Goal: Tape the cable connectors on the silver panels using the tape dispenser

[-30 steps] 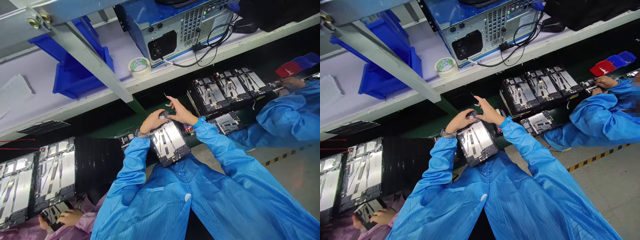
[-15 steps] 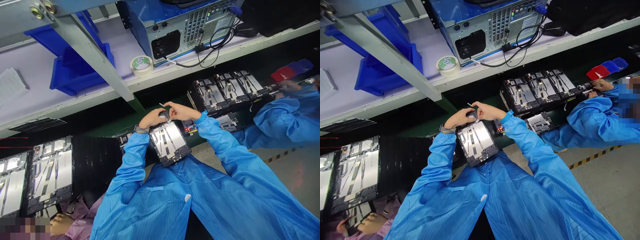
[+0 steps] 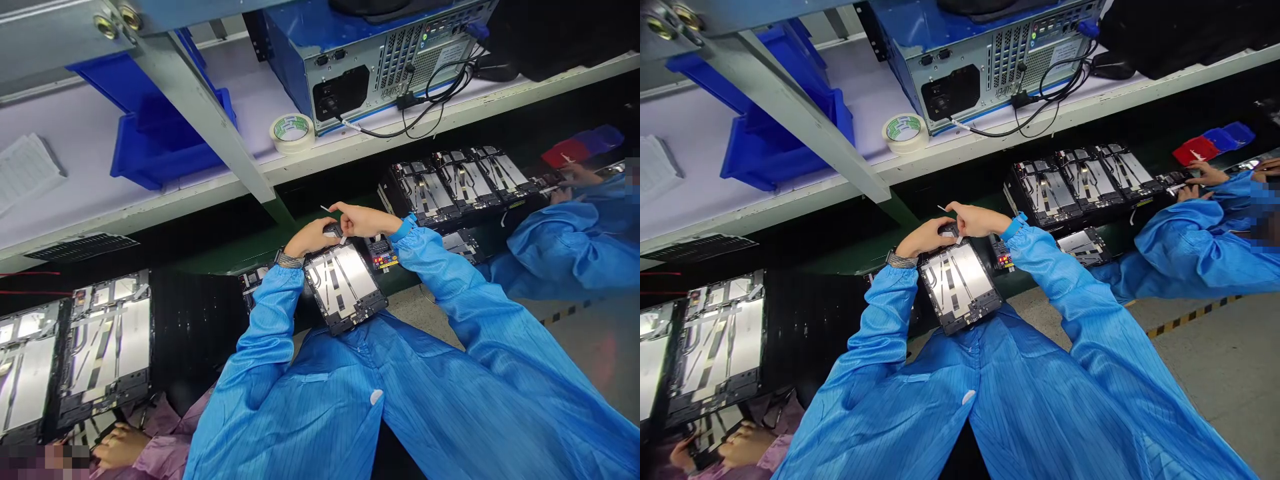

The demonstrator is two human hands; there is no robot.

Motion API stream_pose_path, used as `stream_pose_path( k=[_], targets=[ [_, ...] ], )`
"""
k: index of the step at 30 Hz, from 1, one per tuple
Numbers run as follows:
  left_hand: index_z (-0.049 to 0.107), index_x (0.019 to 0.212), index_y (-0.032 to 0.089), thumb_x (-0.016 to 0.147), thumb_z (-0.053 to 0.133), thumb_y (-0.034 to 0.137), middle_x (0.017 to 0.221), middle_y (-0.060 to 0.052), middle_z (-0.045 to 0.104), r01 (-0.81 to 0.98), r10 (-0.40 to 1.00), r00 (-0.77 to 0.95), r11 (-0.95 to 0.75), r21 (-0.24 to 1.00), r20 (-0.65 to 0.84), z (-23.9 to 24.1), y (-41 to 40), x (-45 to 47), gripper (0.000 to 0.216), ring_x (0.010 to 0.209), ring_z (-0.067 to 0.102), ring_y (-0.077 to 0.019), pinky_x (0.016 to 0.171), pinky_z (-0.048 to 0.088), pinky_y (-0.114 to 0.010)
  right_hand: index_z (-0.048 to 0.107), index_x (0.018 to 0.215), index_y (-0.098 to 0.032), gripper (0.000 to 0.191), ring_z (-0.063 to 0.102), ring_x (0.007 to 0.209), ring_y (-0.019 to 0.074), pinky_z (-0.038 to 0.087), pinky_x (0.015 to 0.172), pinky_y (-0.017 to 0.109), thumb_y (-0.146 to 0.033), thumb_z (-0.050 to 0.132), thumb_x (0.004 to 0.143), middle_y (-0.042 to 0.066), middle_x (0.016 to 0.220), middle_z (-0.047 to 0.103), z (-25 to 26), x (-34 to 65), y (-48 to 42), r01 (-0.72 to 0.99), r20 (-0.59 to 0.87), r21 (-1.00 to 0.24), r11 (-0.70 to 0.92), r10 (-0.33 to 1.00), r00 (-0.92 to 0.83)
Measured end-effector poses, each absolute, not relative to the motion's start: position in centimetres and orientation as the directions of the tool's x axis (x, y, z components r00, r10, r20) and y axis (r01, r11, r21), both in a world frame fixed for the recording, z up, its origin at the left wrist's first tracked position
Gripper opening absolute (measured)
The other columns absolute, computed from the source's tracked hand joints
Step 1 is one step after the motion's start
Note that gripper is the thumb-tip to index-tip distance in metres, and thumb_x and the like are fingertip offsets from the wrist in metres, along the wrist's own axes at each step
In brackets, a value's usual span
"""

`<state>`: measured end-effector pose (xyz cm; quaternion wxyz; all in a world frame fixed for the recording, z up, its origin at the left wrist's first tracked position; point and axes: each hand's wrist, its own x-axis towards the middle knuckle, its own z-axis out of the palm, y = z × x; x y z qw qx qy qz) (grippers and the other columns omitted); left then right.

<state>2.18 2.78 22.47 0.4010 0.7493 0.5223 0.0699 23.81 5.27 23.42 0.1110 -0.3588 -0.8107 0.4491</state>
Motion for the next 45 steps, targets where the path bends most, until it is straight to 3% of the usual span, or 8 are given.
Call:
stream_pose_path(
  k=[13,25,29,35,38,41,45],
  targets=[
    [0.067,0.14,0.02,0.083,0.08,0.038,0.129,-0.011,0.074,0.711,0.838,0.442,-0.107,0.695,-0.322,22.2,2.8,2.1,0.061,0.112,0.071,-0.028,0.099,0.055,-0.039,0.047,0.15,-0.015,0.079,0.064,0.069,0.0177,0.045,0.068,0.026,0.0,0.078,0.079,-0.003,0.076,0.071,24.2,22.7,4.0,0.639,-0.189,-0.687,0.347,0.763,-0.618],
    [0.067,0.136,0.019,0.082,0.08,0.042,0.129,-0.011,0.075,0.68,0.83,0.475,-0.135,0.72,-0.293,22.0,2.9,2.1,0.06,0.114,0.071,-0.0315,0.101,0.055,-0.042,0.025,0.168,-0.017,0.105,0.067,0.076,0.0177,0.047,0.07,0.025,-0.007,0.084,0.082,-0.002,0.083,0.072,24.7,22.4,3.5,0.719,-0.264,-0.602,0.347,0.763,-0.589],
    [0.066,0.138,0.017,0.083,0.078,0.045,0.131,-0.013,0.075,0.675,0.823,0.497,-0.166,0.719,-0.276,21.8,3.0,1.9,0.062,0.115,0.072,-0.0327,0.102,0.055,-0.044,0.024,0.169,-0.018,0.107,0.071,0.084,0.0231,0.049,0.075,0.028,-0.011,0.086,0.083,0.002,0.089,0.075,24.5,22.3,3.6,0.749,-0.268,-0.552,0.367,0.772,-0.576],
    [0.062,0.142,0.019,0.087,0.073,0.045,0.135,-0.011,0.073,0.621,0.759,0.592,-0.213,0.754,-0.273,22.5,3.1,1.5,0.063,0.119,0.071,-0.0303,0.105,0.054,-0.04,0.028,0.17,-0.028,0.112,0.073,0.106,0.0345,0.051,0.087,0.037,-0.013,0.09,0.078,0.012,0.118,0.076,24.6,21.7,3.8,0.791,-0.271,-0.447,0.419,0.779,-0.566],
    [0.062,0.141,0.02,0.084,0.076,0.053,0.134,-0.01,0.073,0.626,0.759,0.587,-0.206,0.752,-0.281,22.8,3.0,1.6,0.068,0.117,0.071,-0.0298,0.1,0.055,-0.038,0.033,0.168,-0.029,0.12,0.07,0.112,0.0356,0.05,0.092,0.038,-0.019,0.099,0.068,0.014,0.127,0.072,24.2,22.4,4.5,0.792,-0.22,-0.491,0.362,0.829,-0.515],
    [0.062,0.139,0.022,0.081,0.078,0.06,0.129,-0.009,0.074,0.694,0.795,0.517,-0.173,0.699,-0.317,22.8,2.8,1.9,0.072,0.112,0.072,-0.0296,0.094,0.056,-0.038,0.037,0.166,-0.022,0.124,0.069,0.097,0.0274,0.05,0.087,0.035,-0.027,0.103,0.062,0.009,0.11,0.072,22.7,24.2,5.6,0.717,-0.197,-0.665,0.21,0.877,-0.439],
    [0.063,0.136,0.024,0.076,0.082,0.061,0.121,-0.008,0.075,0.756,0.815,0.447,-0.124,0.643,-0.368,22.7,3.0,2.3,0.073,0.104,0.072,-0.0292,0.086,0.056,-0.037,0.041,0.162,-0.018,0.101,0.057,0.07,0.015,0.046,0.067,0.027,-0.036,0.093,0.077,-0.003,0.083,0.064,19.9,26.4,5.4,0.444,-0.213,-0.894,-0.054,0.924,-0.318]
  ],
)
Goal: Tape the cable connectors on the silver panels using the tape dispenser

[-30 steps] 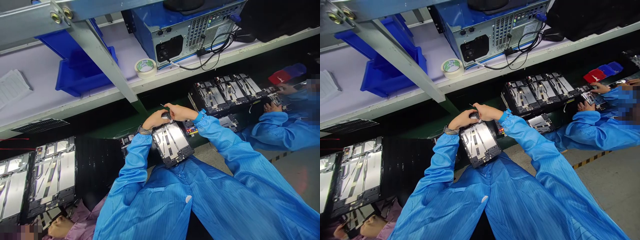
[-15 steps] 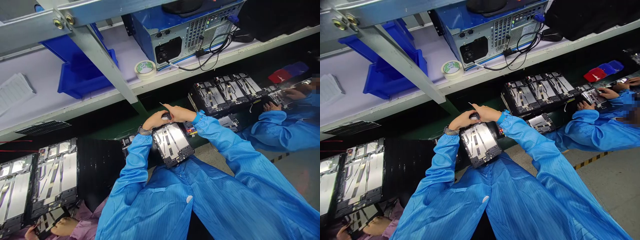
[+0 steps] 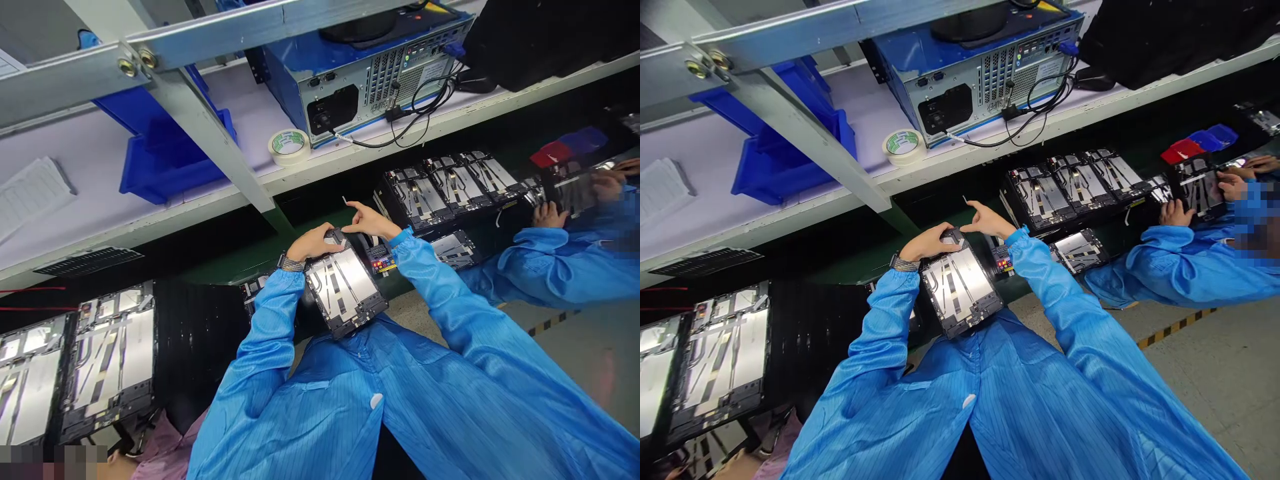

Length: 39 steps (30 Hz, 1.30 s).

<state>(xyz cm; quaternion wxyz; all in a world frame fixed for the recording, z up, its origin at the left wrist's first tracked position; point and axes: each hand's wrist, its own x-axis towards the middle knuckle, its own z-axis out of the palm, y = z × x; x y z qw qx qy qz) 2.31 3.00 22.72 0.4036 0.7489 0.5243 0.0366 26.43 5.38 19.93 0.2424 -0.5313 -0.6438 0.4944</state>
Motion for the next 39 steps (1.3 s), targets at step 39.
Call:
stream_pose_path(
  k=[39],
  targets=[
    [0.046,0.154,0.03,0.098,0.066,0.041,0.164,-0.01,0.047,0.118,1.0,-0.014,-0.003,0.993,0.004,15.3,-9.6,-4.2,0.061,0.154,0.045,-0.0269,0.122,0.046,-0.044,0.049,0.15,-0.021,0.06,0.056,0.081,0.0187,0.04,0.077,0.03,-0.004,0.055,0.093,0.0,0.09,0.063,22.4,15.7,-2.4,0.369,0.129,-0.744,0.557,0.662,-0.738]
  ],
)
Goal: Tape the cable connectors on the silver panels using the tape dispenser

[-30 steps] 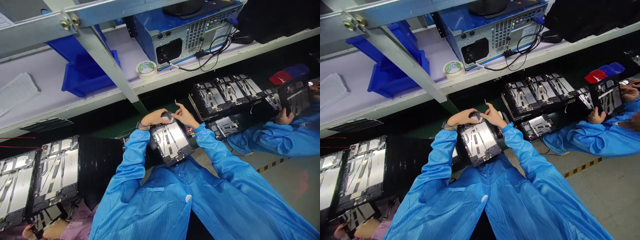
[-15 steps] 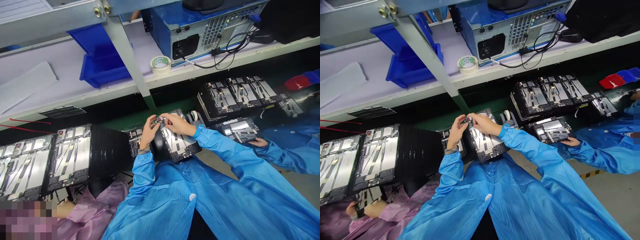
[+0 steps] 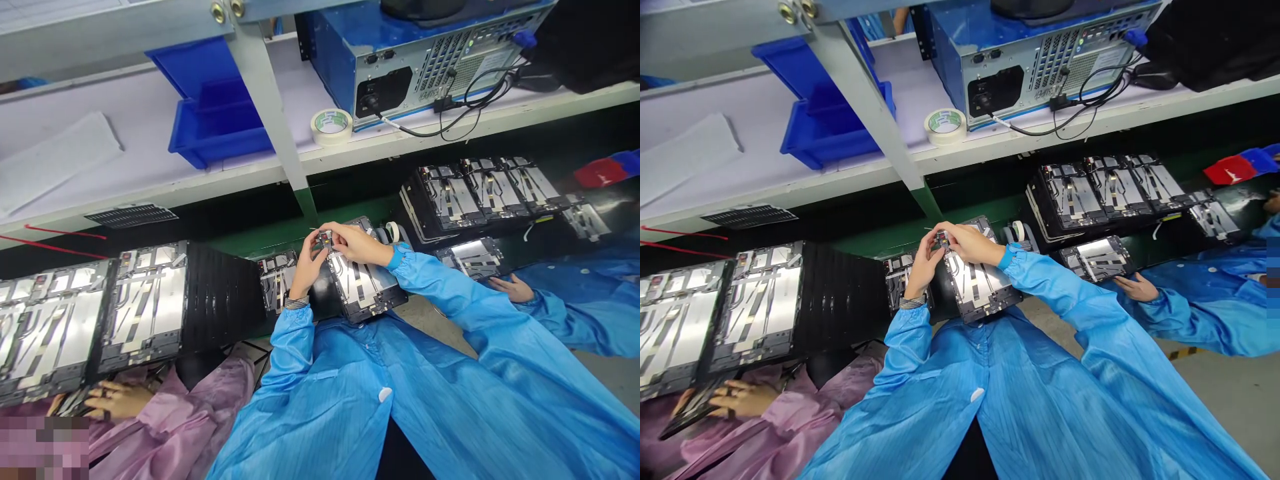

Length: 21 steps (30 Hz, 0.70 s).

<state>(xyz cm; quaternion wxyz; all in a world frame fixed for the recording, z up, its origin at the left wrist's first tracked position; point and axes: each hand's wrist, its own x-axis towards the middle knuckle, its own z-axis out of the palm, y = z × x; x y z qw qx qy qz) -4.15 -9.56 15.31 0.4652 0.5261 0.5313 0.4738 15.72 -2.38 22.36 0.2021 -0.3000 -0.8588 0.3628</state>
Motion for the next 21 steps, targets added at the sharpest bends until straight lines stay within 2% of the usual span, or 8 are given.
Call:
stream_pose_path(
  k=[6,10,12,15,21],
  targets=[
    [0.047,0.153,0.032,0.095,0.069,0.041,0.166,-0.009,0.045,0.166,0.998,-0.059,0.016,0.986,-0.006,15.0,-9.4,-3.7,0.063,0.154,0.045,-0.0287,0.12,0.048,-0.046,0.051,0.154,-0.022,0.07,0.054,0.078,0.0153,0.04,0.075,0.027,0.001,0.059,0.088,-0.002,0.088,0.062,22.6,14.4,-0.6,0.42,0.052,-0.744,0.52,0.671,-0.739],
    [0.048,0.15,0.03,0.094,0.069,0.036,0.161,-0.01,0.05,0.156,0.997,-0.083,0.007,0.988,0.007,14.9,-9.3,-3.4,0.06,0.152,0.048,-0.0279,0.119,0.048,-0.046,0.053,0.153,-0.024,0.071,0.058,0.092,0.0193,0.044,0.083,0.031,0.001,0.061,0.087,0.003,0.103,0.065,22.7,14.0,0.0,0.37,0.116,-0.712,0.596,0.621,-0.775],
    [0.047,0.15,0.03,0.094,0.067,0.035,0.16,-0.01,0.051,0.16,0.996,-0.089,0.016,0.987,-0.002,15.1,-9.3,-3.2,0.059,0.151,0.048,-0.0275,0.119,0.048,-0.045,0.054,0.152,-0.024,0.069,0.059,0.097,0.0211,0.044,0.086,0.033,0.002,0.059,0.088,0.003,0.101,0.066,22.6,13.9,0.1,0.354,0.116,-0.702,0.618,0.589,-0.8],
    [0.046,0.15,0.03,0.095,0.065,0.033,0.161,-0.01,0.049,0.16,0.994,-0.107,0.038,0.986,-0.021,15.3,-9.2,-2.9,0.058,0.151,0.048,-0.0271,0.118,0.048,-0.043,0.053,0.151,-0.022,0.065,0.059,0.092,0.0198,0.043,0.083,0.031,0.002,0.056,0.09,0.001,0.093,0.066,22.3,14.1,0.2,0.389,0.061,-0.703,0.596,0.595,-0.802],
    [0.046,0.145,0.028,0.095,0.063,0.03,0.16,-0.01,0.05,0.169,0.979,-0.197,0.076,0.983,-0.042,15.4,-9.1,-1.8,0.053,0.149,0.049,-0.0262,0.118,0.047,-0.041,0.047,0.151,-0.02,0.067,0.059,0.082,0.0165,0.04,0.075,0.028,0.002,0.055,0.088,-0.002,0.09,0.064,21.3,14.9,-0.2,0.403,0.042,-0.746,0.529,0.642,-0.766]
  ],
)
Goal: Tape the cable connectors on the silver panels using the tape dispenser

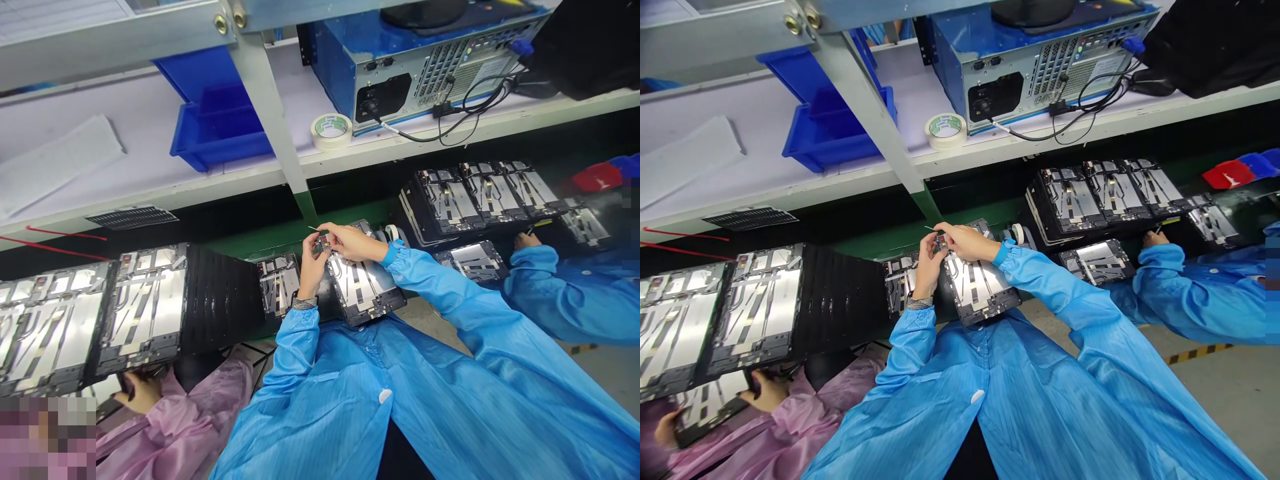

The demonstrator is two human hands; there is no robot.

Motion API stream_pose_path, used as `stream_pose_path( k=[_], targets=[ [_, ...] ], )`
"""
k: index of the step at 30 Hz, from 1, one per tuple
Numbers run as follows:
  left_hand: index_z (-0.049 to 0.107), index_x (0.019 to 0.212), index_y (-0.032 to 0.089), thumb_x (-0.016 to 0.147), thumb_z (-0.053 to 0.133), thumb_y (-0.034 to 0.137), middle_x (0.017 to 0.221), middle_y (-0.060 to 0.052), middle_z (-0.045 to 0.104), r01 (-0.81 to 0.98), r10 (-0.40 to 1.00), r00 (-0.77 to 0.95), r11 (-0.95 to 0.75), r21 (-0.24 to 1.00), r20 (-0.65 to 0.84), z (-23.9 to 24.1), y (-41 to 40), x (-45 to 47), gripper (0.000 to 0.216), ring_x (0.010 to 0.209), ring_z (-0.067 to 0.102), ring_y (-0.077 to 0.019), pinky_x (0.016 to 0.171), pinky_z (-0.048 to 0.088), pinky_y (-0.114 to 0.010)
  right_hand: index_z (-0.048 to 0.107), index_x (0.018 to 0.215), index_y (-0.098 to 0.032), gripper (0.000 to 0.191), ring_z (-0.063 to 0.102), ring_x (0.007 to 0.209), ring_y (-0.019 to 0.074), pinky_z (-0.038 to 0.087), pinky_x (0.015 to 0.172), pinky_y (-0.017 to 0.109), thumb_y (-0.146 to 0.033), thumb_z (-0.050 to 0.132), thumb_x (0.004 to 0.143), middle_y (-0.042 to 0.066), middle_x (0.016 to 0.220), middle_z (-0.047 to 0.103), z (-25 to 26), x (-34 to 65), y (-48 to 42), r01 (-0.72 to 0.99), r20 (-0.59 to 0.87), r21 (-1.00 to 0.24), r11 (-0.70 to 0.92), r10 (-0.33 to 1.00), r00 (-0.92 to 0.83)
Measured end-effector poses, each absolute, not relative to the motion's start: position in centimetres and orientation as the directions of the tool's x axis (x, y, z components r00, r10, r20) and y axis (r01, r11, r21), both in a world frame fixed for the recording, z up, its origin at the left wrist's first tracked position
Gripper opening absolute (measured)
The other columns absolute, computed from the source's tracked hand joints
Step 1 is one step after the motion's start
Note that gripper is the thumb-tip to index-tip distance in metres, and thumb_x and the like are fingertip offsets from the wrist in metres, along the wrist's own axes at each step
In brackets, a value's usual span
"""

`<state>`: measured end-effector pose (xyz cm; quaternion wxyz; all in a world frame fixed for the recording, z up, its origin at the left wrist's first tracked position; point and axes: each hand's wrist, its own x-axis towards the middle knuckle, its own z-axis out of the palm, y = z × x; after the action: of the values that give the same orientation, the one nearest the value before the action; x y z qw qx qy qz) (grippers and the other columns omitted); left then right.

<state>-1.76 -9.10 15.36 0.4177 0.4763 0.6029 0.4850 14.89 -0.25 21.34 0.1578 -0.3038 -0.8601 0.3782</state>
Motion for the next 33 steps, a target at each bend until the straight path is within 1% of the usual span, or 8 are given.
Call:
stream_pose_path(
  k=[5,8,11,13,16,19,27,33],
  targets=[
    [0.045,0.146,0.028,0.099,0.059,0.033,0.157,-0.011,0.052,0.219,0.977,-0.213,0.073,0.973,-0.025,15.6,-9.1,-1.3,0.05,0.145,0.054,-0.0246,0.114,0.048,-0.038,0.053,0.144,-0.021,0.06,0.056,0.077,0.0151,0.043,0.076,0.029,-0.005,0.061,0.087,-0.003,0.089,0.065,22.8,15.6,-1.6,0.326,0.073,-0.875,0.359,0.762,-0.644],
    [0.045,0.146,0.028,0.099,0.06,0.034,0.154,-0.01,0.054,0.214,0.977,-0.211,0.064,0.975,-0.017,15.6,-9.1,-1.3,0.05,0.142,0.056,-0.0238,0.113,0.049,-0.038,0.056,0.139,-0.021,0.05,0.056,0.071,0.0151,0.044,0.069,0.029,-0.023,0.069,0.09,-0.002,0.085,0.066,24.8,16.2,-4.5,0.053,-0.034,-0.999,-0.006,0.839,-0.543],
    [0.045,0.148,0.029,0.099,0.058,0.033,0.152,-0.01,0.056,0.2,0.979,-0.206,0.049,0.978,-0.007,15.4,-9.1,-1.3,0.051,0.141,0.058,-0.0231,0.114,0.049,-0.038,0.06,0.13,-0.02,0.045,0.055,0.066,0.0152,0.043,0.064,0.03,-0.032,0.073,0.089,0.0,0.083,0.067,25.9,16.6,-8.0,-0.255,-0.254,-0.852,-0.458,0.787,-0.563],
    [0.045,0.148,0.029,0.099,0.058,0.033,0.152,-0.01,0.056,0.193,0.978,-0.206,0.037,0.981,0.003,15.3,-9.1,-1.2,0.051,0.141,0.057,-0.0229,0.115,0.049,-0.039,0.064,0.122,-0.02,0.038,0.054,0.065,0.0147,0.043,0.064,0.031,-0.028,0.074,0.086,0.001,0.084,0.067,25.8,16.4,-9.6,-0.376,-0.346,-0.691,-0.617,0.739,-0.578],
    [0.046,0.146,0.028,0.097,0.059,0.031,0.153,-0.01,0.055,0.173,0.979,-0.203,0.022,0.985,0.014,15.1,-9.1,-1.2,0.05,0.143,0.056,-0.0232,0.117,0.048,-0.038,0.068,0.113,-0.018,0.03,0.054,0.067,0.0149,0.045,0.065,0.031,-0.019,0.069,0.083,0.002,0.083,0.066,24.9,15.8,-10.1,-0.496,-0.421,-0.539,-0.68,0.728,-0.541],
    [0.047,0.145,0.028,0.094,0.059,0.027,0.152,-0.01,0.055,0.144,0.981,-0.194,0.003,0.99,0.026,15.2,-9.1,-1.2,0.052,0.142,0.056,-0.0235,0.118,0.047,-0.039,0.07,0.111,-0.017,0.027,0.056,0.069,0.0164,0.046,0.066,0.031,-0.018,0.064,0.085,0.003,0.083,0.067,24.0,15.1,-9.8,-0.545,-0.468,-0.462,-0.7,0.714,-0.521],
    [0.049,0.143,0.026,0.096,0.055,0.028,0.149,-0.009,0.057,0.242,0.98,-0.195,0.007,0.97,0.042,16.1,-9.3,-1.0,0.048,0.139,0.058,-0.0232,0.115,0.049,-0.037,0.071,0.101,-0.017,0.013,0.06,0.073,0.0165,0.048,0.069,0.03,-0.022,0.063,0.092,0.005,0.084,0.071,23.0,14.4,-9.8,-0.549,-0.48,-0.435,-0.714,0.7,-0.529],
    [0.061,0.127,0.025,0.092,0.06,0.023,0.137,-0.008,0.063,0.15,0.975,-0.194,-0.083,0.985,0.112,15.4,-9.2,-1.4,0.035,0.131,0.061,-0.0238,0.114,0.048,-0.039,0.074,0.102,-0.013,0.015,0.061,0.072,0.0154,0.047,0.068,0.028,-0.02,0.064,0.093,0.005,0.083,0.073,22.6,14.4,-9.6,-0.575,-0.455,-0.405,-0.711,0.702,-0.547]
  ],
)
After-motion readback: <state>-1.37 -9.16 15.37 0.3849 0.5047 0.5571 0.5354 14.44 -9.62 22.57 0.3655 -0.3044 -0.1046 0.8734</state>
